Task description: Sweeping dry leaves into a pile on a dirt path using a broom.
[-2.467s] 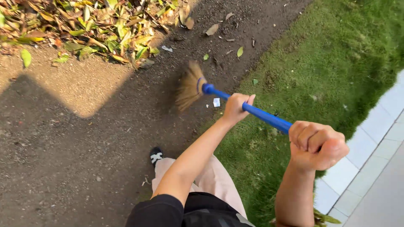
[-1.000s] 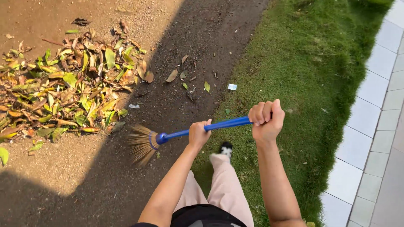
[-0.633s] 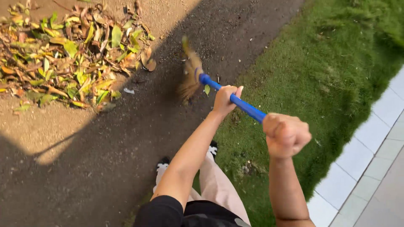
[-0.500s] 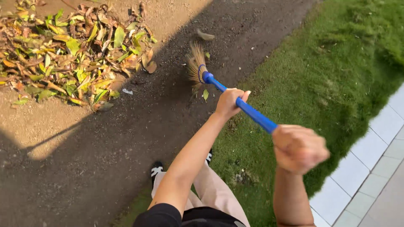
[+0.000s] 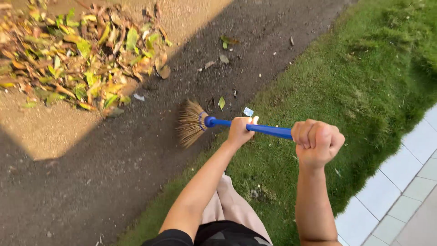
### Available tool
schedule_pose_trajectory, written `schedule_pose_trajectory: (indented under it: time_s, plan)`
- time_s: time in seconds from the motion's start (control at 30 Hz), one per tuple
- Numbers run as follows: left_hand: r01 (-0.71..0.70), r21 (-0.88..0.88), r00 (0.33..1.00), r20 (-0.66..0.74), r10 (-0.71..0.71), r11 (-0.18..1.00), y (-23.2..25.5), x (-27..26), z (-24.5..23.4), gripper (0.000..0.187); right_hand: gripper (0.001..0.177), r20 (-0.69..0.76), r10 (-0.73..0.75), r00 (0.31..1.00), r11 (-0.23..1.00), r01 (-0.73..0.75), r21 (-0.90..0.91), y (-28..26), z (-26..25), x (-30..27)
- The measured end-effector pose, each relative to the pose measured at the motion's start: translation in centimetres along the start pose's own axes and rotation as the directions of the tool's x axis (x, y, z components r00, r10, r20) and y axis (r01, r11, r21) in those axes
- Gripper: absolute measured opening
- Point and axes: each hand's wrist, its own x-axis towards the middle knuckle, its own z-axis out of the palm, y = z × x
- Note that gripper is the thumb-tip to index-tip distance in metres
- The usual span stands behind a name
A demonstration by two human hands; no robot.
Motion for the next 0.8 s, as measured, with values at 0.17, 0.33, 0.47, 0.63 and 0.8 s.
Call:
schedule_pose_trajectory:
  time_s: [0.17,0.33,0.47,0.63,0.8]
  plan:
    - [0.010,-0.001,0.998,0.062,-0.010,1.000,1.2,2.2,-1.1,0.046,0.053,0.030,-0.094,0.995,0.995,0.095,-0.022,0.2,0.0,-0.1]
    - [0.019,-0.104,0.996,0.084,-0.010,0.994,1.9,1.2,-2.6,0.028,0.049,0.025,-0.073,0.997,0.996,0.072,0.045,0.2,0.9,-0.4]
    - [0.153,-0.047,0.985,0.085,-0.148,0.987,3.2,2.0,-2.1,0.019,0.043,-0.005,0.004,1.000,0.997,-0.004,0.077,-0.2,-0.7,2.1]
    - [0.145,0.085,0.989,-0.054,-0.140,0.986,3.9,6.2,4.7,0.039,0.045,-0.023,0.088,0.996,0.990,-0.085,0.108,-0.2,-5.6,5.7]
    - [-0.024,-0.109,0.971,-0.240,-0.003,0.994,5.1,13.8,13.5,0.043,0.055,0.219,-0.117,0.969,0.988,0.135,-0.071,-1.8,-8.8,9.1]
